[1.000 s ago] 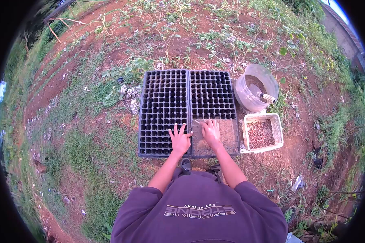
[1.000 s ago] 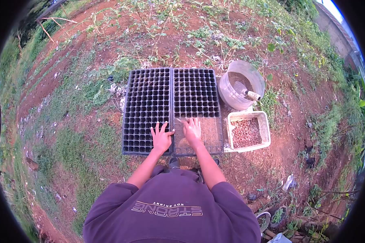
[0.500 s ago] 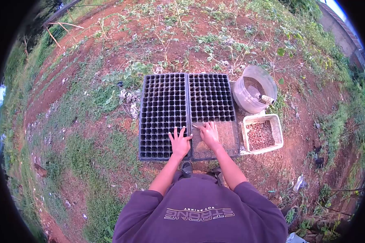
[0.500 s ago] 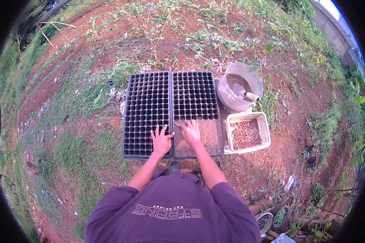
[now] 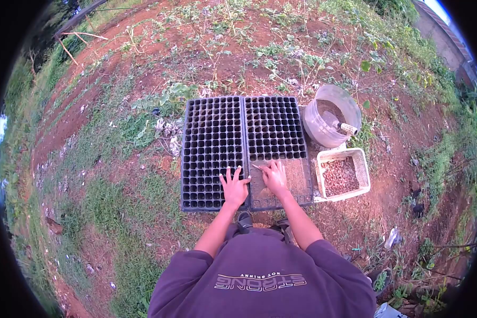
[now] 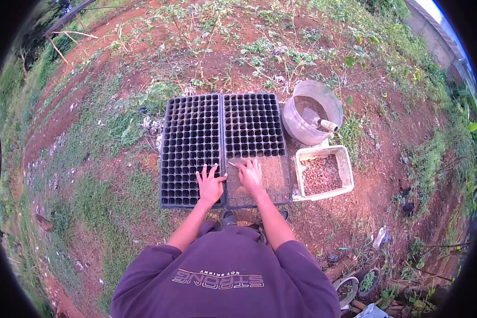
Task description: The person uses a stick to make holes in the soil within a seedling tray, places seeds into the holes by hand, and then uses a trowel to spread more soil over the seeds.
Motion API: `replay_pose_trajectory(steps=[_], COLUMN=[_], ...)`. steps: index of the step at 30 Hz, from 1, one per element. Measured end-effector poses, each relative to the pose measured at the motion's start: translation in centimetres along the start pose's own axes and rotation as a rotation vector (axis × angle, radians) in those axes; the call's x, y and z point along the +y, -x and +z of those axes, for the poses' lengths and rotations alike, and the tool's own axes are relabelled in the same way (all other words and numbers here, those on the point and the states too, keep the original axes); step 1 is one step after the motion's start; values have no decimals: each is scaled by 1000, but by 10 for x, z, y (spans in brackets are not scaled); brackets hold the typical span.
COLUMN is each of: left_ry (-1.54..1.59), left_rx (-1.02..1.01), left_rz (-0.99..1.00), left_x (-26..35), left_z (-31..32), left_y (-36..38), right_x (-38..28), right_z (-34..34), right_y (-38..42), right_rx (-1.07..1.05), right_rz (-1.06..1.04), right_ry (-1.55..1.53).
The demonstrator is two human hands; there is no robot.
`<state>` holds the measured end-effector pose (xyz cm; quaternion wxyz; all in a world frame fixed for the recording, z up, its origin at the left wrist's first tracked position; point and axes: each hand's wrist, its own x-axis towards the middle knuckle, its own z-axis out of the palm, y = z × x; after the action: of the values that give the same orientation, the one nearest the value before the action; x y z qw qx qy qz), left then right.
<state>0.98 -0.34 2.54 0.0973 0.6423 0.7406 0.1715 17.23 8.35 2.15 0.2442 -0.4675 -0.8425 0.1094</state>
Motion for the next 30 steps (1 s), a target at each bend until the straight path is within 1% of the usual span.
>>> replay_pose_trajectory(steps=[7,10,12,16,19,21,25,27,29,30], left_ry=[-7,-1,-4,-5,-4,-12,11,22,187,179], left_rx=[11,26,25,23,24,18,30,43,264,295], left_rz=[2,10,6,4,5,-1,-9,-13,50,96], left_x=[1,0,1,1,2,2,2,3,2,3], left_z=[-1,0,-1,-1,-2,-3,-4,-2,3,-2], left_y=[1,0,1,0,0,0,-1,-3,-7,-6], right_x=[-3,-5,-4,-3,-1,-1,-5,-8,-12,-15], right_z=[4,0,-2,-5,-10,-12,-15,-18,-18,-19], right_y=[-5,-2,2,10,15,17,20,22,22,22], right_rx=[58,46,43,67,7,27,68,-11,4,20], right_rz=[100,61,-1,8,-38,-109,-134,-123,-135,-146], right_ry=[-27,8,-1,-32,-16,3,-8,39,35,27])
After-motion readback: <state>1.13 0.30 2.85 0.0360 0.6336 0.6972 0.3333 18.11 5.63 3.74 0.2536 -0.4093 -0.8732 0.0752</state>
